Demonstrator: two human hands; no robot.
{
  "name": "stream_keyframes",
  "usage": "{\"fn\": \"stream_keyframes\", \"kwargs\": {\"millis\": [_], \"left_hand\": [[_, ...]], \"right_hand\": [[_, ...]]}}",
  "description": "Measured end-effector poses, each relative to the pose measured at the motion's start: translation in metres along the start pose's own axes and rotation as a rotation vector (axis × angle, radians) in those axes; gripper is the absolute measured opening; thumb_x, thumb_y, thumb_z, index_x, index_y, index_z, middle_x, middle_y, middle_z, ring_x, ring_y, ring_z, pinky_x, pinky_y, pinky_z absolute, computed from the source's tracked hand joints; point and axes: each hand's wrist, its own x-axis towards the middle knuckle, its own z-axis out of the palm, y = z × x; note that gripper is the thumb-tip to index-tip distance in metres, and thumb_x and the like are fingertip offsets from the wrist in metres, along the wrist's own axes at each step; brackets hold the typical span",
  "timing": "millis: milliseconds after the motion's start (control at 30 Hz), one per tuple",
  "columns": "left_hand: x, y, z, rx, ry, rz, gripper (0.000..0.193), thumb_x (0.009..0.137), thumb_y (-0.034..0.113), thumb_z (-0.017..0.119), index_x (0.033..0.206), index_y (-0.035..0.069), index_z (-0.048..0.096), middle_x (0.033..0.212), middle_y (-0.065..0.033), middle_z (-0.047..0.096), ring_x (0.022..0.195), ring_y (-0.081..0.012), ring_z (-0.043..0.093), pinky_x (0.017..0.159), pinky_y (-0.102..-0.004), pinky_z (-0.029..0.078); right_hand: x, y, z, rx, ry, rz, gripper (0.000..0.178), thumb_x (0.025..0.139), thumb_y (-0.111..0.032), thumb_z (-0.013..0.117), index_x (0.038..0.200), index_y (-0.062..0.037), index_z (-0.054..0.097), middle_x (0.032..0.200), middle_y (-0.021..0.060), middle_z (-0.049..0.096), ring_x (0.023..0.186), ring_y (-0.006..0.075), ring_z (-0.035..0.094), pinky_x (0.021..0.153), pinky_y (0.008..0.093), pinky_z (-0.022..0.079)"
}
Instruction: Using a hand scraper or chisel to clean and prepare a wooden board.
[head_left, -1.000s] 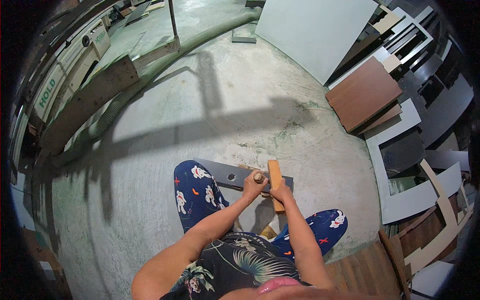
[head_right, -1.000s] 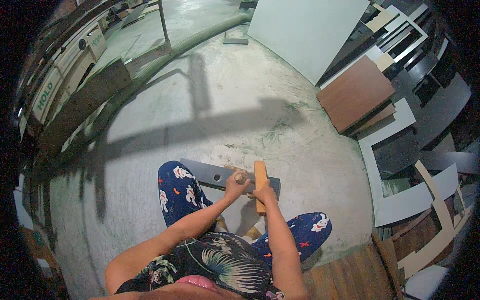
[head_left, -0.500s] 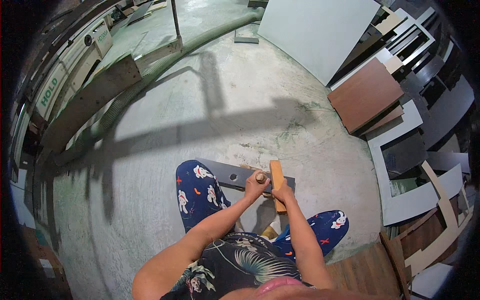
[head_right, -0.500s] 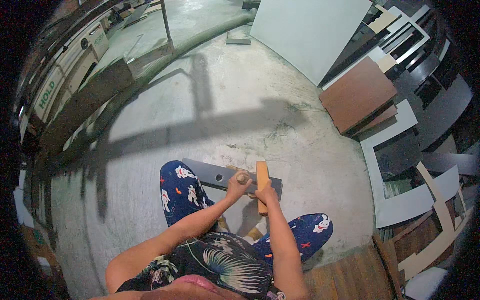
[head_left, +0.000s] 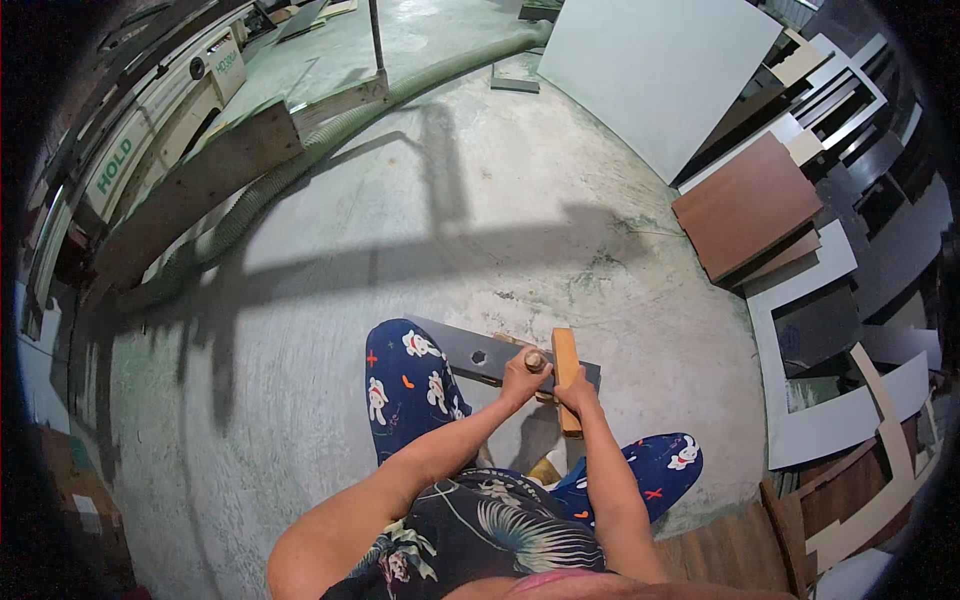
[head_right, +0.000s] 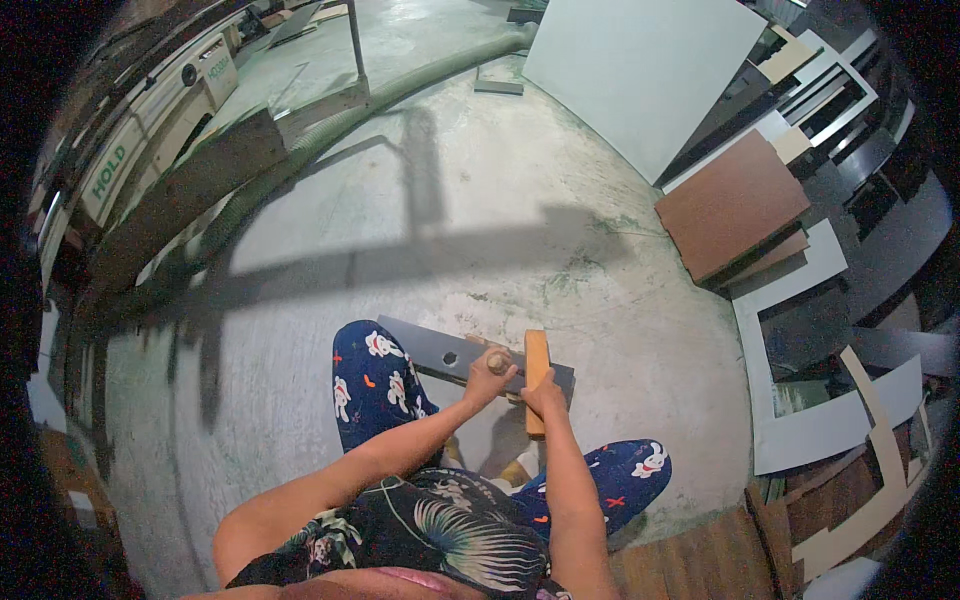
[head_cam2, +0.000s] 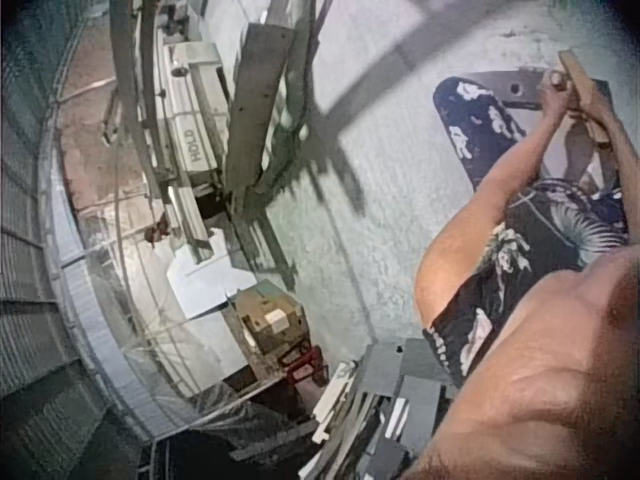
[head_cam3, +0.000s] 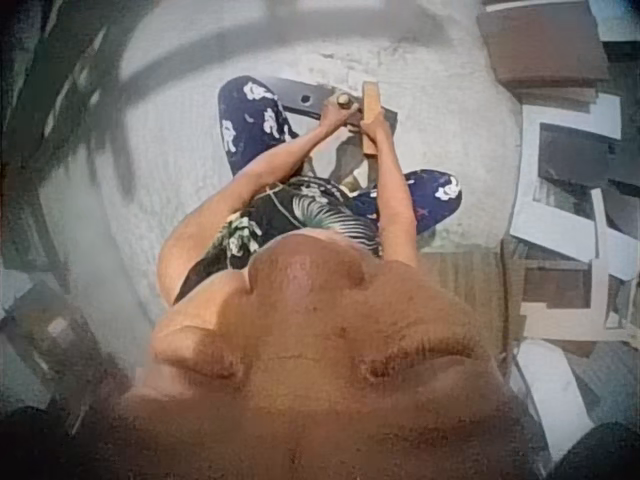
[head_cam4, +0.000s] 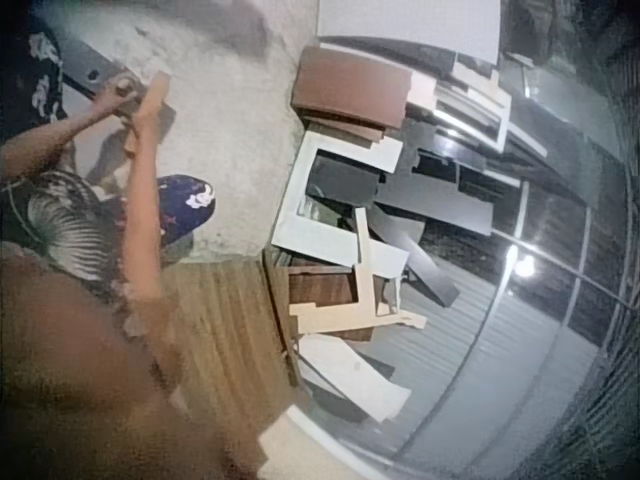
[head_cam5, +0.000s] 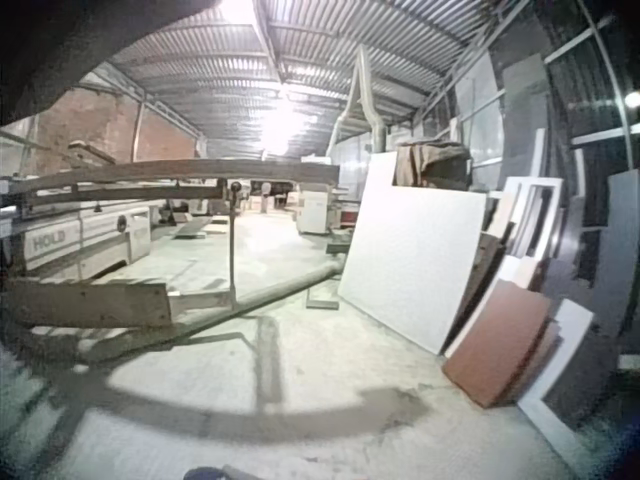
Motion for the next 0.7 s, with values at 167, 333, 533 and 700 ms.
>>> {"fn": "stream_keyframes", "kwargs": {"millis": [167,333,533,700], "left_hand": [[-0.0008,0.0004,0.002,0.023,0.026,0.027,0.027,0.073,0.016,0.074,0.094,0.005,0.06,0.079,-0.0107,0.066,0.073,-0.0188,0.065,0.069,-0.0335,0.053],[-0.0001,0.0014,-0.0006,0.0,-0.057,-0.098,0.026,0.075,0.013,0.074,0.095,0.004,0.06,0.094,-0.009,0.065,0.086,-0.0189,0.064,0.078,-0.0322,0.051],[0.0,-0.0004,-0.0014,-0.003,-0.052,-0.11,0.025,0.076,0.013,0.074,0.095,0.005,0.06,0.093,-0.0081,0.065,0.084,-0.0172,0.063,0.077,-0.0315,0.05],[-0.0009,-0.0012,0.0007,0.015,-0.018,-0.023,0.027,0.075,0.016,0.074,0.095,0.004,0.06,0.087,-0.0103,0.066,0.08,-0.0179,0.064,0.074,-0.0326,0.051]], "right_hand": [[-0.0006,0.0013,-0.0021,0.029,-0.004,-0.018,0.082,0.071,-0.035,0.066,0.136,-0.0019,0.028,0.118,0.0338,0.056,0.113,0.0448,0.055,0.095,0.0467,0.046],[-0.0047,-0.003,-0.0041,0.024,-0.001,-0.014,0.08,0.071,-0.033,0.067,0.135,-0.0031,0.029,0.119,0.0336,0.056,0.113,0.0449,0.055,0.096,0.0467,0.046],[-0.0047,-0.0036,-0.0049,0.002,-0.036,-0.016,0.091,0.072,-0.034,0.068,0.143,-0.0027,0.02,0.122,0.0302,0.056,0.113,0.0416,0.057,0.097,0.0439,0.046],[-0.0025,-0.0017,-0.0044,-0.031,-0.037,-0.018,0.093,0.073,-0.032,0.067,0.145,-0.0011,0.017,0.124,0.0301,0.056,0.114,0.0405,0.057,0.097,0.0437,0.046]]}}
